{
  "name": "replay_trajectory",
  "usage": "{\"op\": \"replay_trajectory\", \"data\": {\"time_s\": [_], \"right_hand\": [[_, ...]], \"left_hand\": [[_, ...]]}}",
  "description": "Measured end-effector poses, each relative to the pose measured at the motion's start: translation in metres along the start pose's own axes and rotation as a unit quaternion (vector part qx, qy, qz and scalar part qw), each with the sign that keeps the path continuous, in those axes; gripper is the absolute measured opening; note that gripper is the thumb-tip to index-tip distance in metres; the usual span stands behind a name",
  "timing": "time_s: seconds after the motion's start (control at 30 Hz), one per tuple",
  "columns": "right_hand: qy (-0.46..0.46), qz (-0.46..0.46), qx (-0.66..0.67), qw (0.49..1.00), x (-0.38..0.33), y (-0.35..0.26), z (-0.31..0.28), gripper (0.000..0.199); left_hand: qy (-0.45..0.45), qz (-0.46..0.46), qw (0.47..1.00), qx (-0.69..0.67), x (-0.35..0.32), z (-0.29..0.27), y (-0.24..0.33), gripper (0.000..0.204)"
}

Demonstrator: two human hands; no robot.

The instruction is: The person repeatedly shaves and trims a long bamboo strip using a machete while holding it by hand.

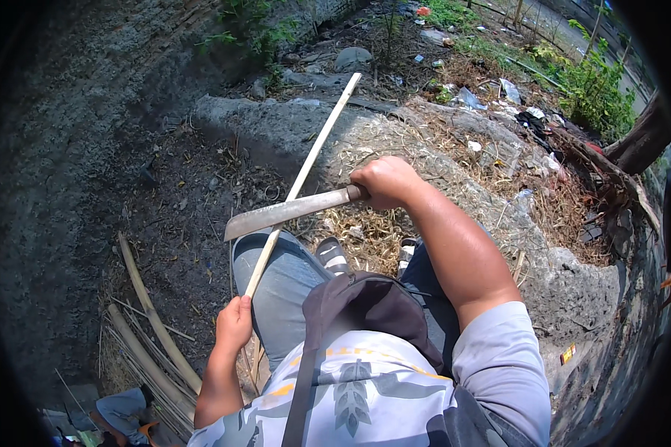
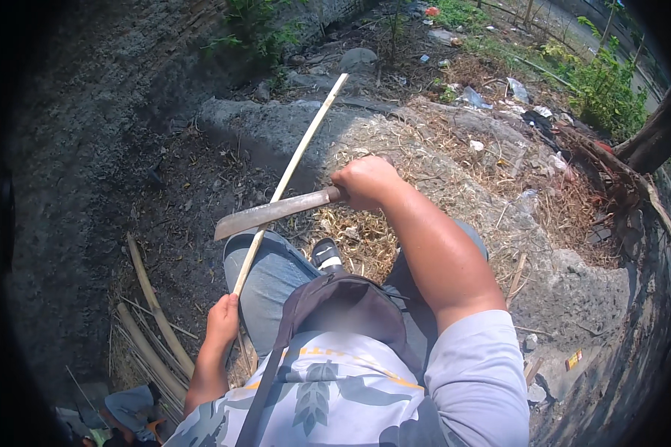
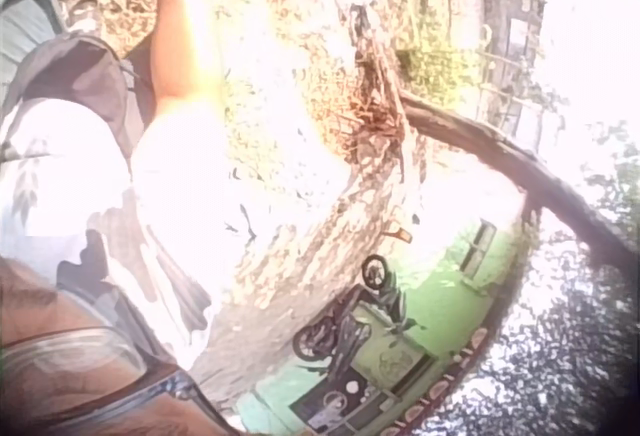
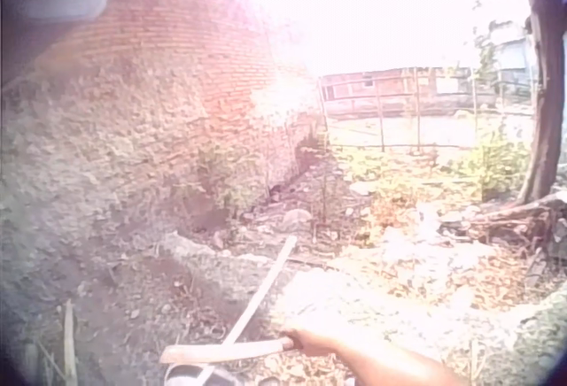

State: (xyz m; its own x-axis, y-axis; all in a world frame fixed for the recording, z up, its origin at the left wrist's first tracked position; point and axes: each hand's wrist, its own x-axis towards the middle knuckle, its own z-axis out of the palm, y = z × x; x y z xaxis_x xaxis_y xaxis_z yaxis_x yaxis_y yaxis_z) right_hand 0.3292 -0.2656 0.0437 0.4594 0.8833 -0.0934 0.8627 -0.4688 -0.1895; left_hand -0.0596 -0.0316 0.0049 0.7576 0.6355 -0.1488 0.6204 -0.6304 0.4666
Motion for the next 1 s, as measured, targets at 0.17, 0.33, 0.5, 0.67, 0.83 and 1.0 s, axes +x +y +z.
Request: {"op": "replay_trajectory", "data": {"time_s": [0.17, 0.33, 0.5, 0.67, 0.83, 1.0], "right_hand": [[0.070, 0.126, 0.196, 0.970, 0.015, 0.067, 0.053, 0.028], [0.025, 0.275, 0.367, 0.888, 0.016, 0.083, 0.054, 0.040], [0.068, 0.143, 0.230, 0.960, 0.015, 0.061, 0.040, 0.030], [0.091, 0.008, 0.108, 0.990, 0.009, 0.006, -0.001, 0.019], [0.067, -0.044, 0.103, 0.991, 0.006, -0.006, 0.002, 0.014], [0.004, 0.077, 0.072, 0.994, 0.011, 0.025, 0.014, 0.021]], "left_hand": [[-0.008, 0.007, 1.000, -0.023, 0.005, 0.001, -0.001, 0.051], [-0.037, 0.015, 0.999, 0.001, 0.008, -0.008, -0.004, 0.050], [-0.051, 0.039, 0.994, -0.083, 0.012, -0.004, -0.017, 0.048], [-0.048, 0.067, 0.990, -0.116, -0.004, -0.009, -0.014, 0.038], [-0.075, 0.061, 0.977, -0.191, -0.012, 0.000, -0.022, 0.048], [-0.095, 0.032, 0.987, -0.129, -0.009, -0.004, -0.027, 0.055]]}}
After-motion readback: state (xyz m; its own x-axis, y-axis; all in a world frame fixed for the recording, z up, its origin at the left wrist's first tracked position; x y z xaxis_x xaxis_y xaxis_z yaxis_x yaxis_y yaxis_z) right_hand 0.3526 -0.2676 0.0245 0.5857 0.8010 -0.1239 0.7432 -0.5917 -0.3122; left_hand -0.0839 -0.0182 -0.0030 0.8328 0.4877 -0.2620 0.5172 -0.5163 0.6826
